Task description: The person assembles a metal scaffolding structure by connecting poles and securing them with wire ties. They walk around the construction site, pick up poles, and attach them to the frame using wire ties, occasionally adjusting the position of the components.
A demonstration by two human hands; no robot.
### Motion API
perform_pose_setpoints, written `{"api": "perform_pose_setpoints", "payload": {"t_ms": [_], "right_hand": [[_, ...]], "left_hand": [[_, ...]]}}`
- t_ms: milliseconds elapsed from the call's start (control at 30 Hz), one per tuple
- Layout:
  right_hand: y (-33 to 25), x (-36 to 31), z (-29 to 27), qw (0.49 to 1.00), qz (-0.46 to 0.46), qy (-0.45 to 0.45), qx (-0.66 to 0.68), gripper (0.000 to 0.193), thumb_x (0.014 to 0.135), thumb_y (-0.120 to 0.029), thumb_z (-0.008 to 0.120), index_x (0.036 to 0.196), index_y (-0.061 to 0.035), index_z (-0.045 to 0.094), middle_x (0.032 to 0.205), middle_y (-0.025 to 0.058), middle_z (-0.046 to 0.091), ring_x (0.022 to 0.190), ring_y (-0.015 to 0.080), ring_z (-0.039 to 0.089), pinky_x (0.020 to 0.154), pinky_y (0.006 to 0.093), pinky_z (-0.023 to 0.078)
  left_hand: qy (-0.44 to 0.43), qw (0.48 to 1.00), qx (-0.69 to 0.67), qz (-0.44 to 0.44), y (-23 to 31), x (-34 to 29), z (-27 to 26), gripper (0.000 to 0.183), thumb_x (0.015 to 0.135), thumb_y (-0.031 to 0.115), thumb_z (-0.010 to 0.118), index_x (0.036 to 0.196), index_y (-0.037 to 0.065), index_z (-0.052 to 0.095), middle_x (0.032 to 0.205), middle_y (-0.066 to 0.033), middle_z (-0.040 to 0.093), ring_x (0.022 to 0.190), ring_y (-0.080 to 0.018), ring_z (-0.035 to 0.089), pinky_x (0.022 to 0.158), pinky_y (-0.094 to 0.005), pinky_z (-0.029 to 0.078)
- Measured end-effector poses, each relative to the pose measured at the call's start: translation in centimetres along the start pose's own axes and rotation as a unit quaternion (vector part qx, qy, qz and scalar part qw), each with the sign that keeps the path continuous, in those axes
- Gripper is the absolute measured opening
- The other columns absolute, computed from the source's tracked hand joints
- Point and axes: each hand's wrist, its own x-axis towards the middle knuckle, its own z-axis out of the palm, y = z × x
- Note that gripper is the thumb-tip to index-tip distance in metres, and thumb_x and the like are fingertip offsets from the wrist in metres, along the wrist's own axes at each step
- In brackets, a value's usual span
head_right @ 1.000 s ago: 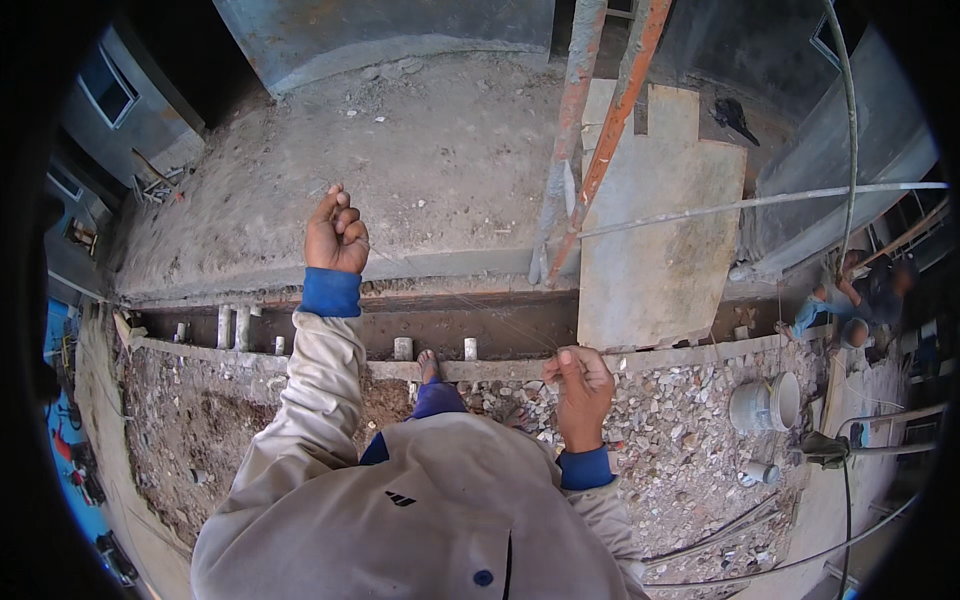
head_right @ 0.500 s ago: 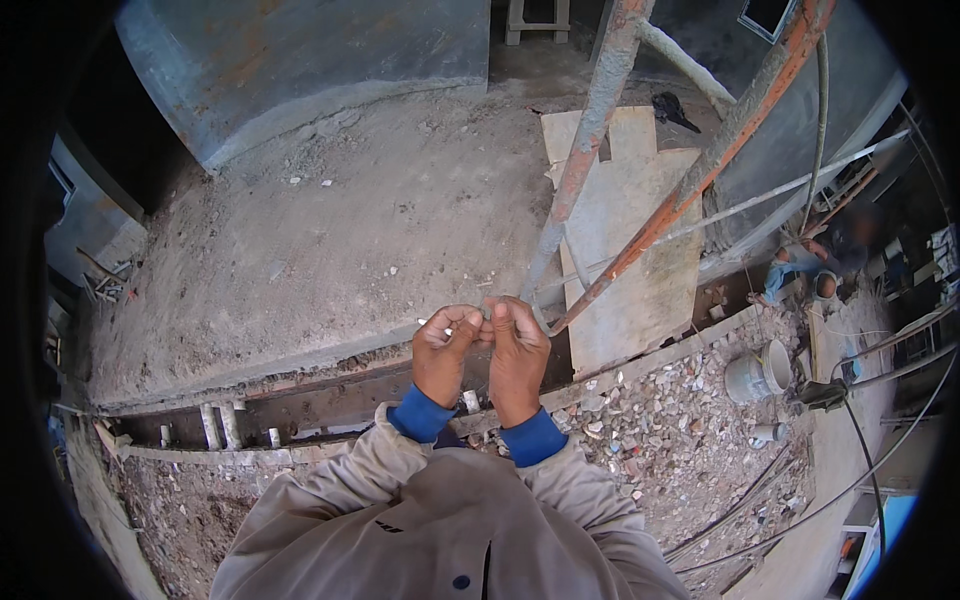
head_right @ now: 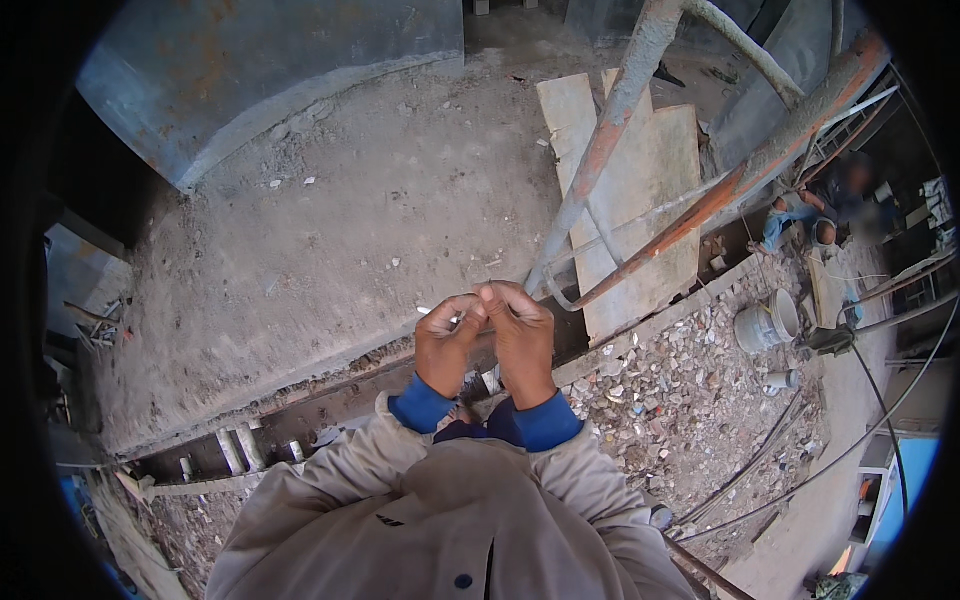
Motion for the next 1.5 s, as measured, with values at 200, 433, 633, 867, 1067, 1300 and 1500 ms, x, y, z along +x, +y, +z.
{"api": "perform_pose_setpoints", "payload": {"t_ms": [200,433,633,867,1067,1300,1500], "right_hand": [[-0.6,2.3,-0.5,0.993,0.078,-0.068,0.051,0.024,0.098,-0.027,0.068,0.102,-0.0031,0.072,0.095,0.0029,0.069,0.082,0.0087,0.064,0.068,0.0227,0.054],[0.5,4.9,0.9,0.985,0.066,-0.158,-0.017,0.032,0.1,-0.03,0.065,0.106,0.0008,0.072,0.096,0.0054,0.07,0.086,0.0105,0.061,0.076,0.0271,0.051],[3.6,-0.2,4.0,0.966,0.133,-0.212,0.068,0.046,0.105,-0.04,0.055,0.126,0.0006,0.062,0.123,0.0094,0.065,0.109,0.0133,0.06,0.088,0.0297,0.051],[6.2,-4.5,4.5,0.906,0.242,-0.31,0.154,0.039,0.107,-0.043,0.045,0.099,-0.0082,0.059,0.109,0.0065,0.063,0.109,0.0161,0.059,0.092,0.0345,0.048],[6.4,-2.5,1.9,0.773,0.336,-0.335,0.422,0.029,0.105,-0.037,0.052,0.092,-0.0124,0.058,0.101,0.0039,0.064,0.095,0.0153,0.061,0.087,0.0343,0.049],[5.9,-0.9,-1.8,0.833,0.348,-0.324,0.284,0.04,0.103,-0.022,0.058,0.138,-0.0035,0.055,0.103,0.0054,0.068,0.09,0.0101,0.064,0.081,0.0238,0.054],[1.9,2.0,-5.4,0.942,0.133,-0.298,-0.08,0.037,0.107,-0.027,0.053,0.133,-0.003,0.062,0.089,0.0016,0.067,0.079,0.0083,0.059,0.074,0.0253,0.052]], "left_hand": [[-0.075,0.98,-0.13,-0.134,0.0,2.0,-2.0,0.024,0.101,0.02,0.063,0.113,0.0,0.066,0.107,-0.0138,0.07,0.1,-0.0282,0.071,0.092,-0.0425,0.058],[0.006,0.984,-0.07,-0.165,1.5,3.0,-3.6,0.015,0.1,0.019,0.063,0.106,0.005,0.065,0.097,-0.0042,0.068,0.092,-0.0204,0.071,0.083,-0.0374,0.062],[0.261,0.95,-0.046,0.163,2.6,6.2,-6.2,0.014,0.098,0.014,0.065,0.106,0.003,0.062,0.091,-0.004,0.065,0.078,-0.0146,0.065,0.064,-0.0278,0.061],[0.247,0.892,-0.378,-0.026,4.2,8.0,-13.2,0.018,0.103,0.008,0.054,0.119,0.002,0.056,0.084,-0.0031,0.057,0.07,-0.008,0.055,0.051,-0.0192,0.045],[0.072,0.875,-0.458,-0.142,4.1,10.3,-10.7,0.009,0.104,0.01,0.053,0.11,0.003,0.055,0.092,-0.0041,0.055,0.062,-0.0057,0.047,0.041,-0.0178,0.031],[-0.044,0.927,-0.34,-0.15,1.4,11.9,-4.5,0.009,0.103,0.012,0.057,0.109,0.005,0.057,0.094,-0.001,0.055,0.063,-0.0033,0.041,0.045,-0.0161,0.029],[0.01,0.962,-0.252,-0.108,0.7,14.6,1.8,0.011,0.098,0.01,0.065,0.106,0.005,0.061,0.09,-0.0014,0.059,0.06,-0.0034,0.044,0.045,-0.0175,0.029]]}}
